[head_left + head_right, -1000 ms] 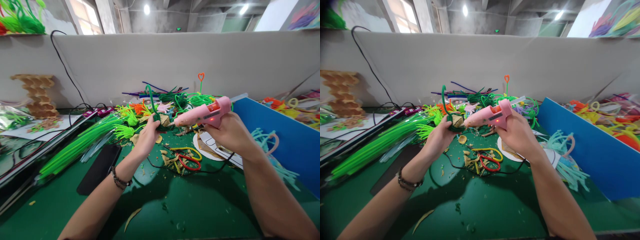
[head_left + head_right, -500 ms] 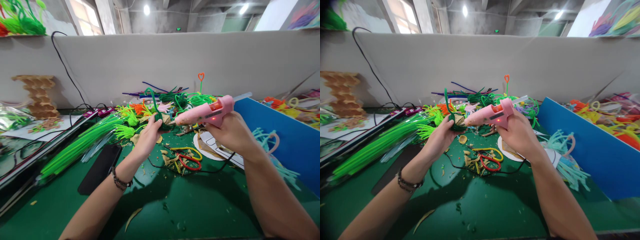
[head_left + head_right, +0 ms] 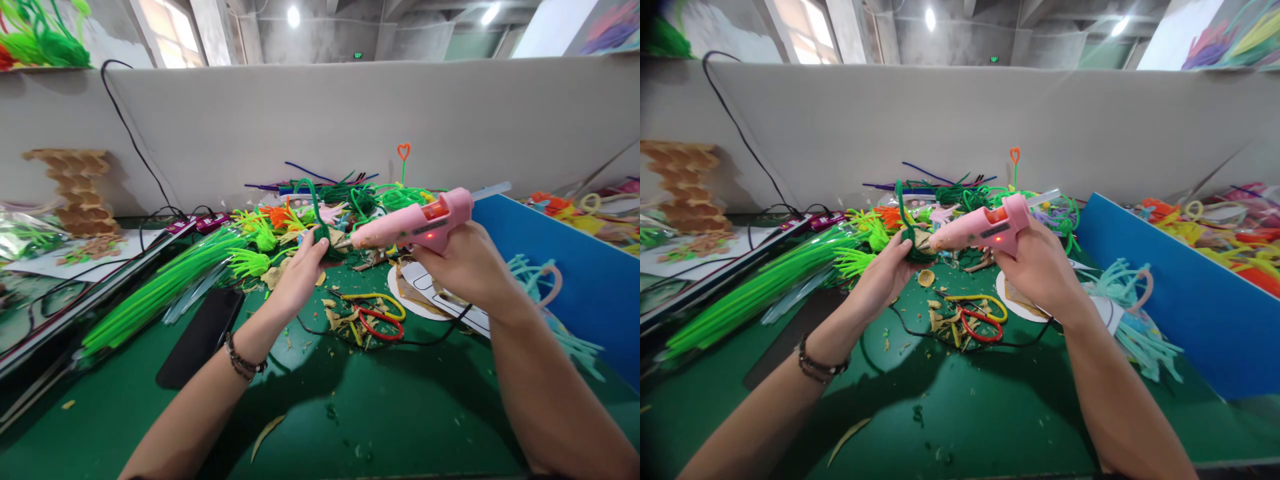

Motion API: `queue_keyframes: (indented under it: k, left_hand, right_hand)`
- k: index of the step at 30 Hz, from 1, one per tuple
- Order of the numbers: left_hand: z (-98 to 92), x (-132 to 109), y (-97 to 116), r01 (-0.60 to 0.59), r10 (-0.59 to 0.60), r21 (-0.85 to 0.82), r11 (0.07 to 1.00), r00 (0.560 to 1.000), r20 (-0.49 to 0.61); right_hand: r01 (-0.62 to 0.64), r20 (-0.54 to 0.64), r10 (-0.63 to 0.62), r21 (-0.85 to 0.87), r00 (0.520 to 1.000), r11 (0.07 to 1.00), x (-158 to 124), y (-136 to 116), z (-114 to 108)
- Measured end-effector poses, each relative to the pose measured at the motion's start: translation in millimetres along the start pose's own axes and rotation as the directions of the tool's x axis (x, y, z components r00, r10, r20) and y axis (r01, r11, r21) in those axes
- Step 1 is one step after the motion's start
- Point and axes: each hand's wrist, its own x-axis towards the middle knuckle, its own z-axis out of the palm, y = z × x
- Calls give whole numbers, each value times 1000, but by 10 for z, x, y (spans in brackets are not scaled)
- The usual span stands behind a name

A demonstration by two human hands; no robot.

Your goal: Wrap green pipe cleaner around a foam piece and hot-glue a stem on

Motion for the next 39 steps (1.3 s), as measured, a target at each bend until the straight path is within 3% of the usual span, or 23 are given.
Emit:
queue_keyframes:
  k: [20, 27, 39]
  left_hand:
    - [-32, 0, -26, 20, -19, -1, 1000, 998, 61]
    - [-14, -12, -4, 48, -51, 43, 998, 997, 62]
    - [-30, -9, 23, 73, -75, 45, 996, 996, 54]
  right_hand:
    - [-23, -87, 22, -8, 996, 1000, -9, -8, 30]
    - [-34, -65, 31, -49, 997, 998, -3, -7, 28]
    - [65, -119, -68, -25, 991, 998, -21, 59, 63]
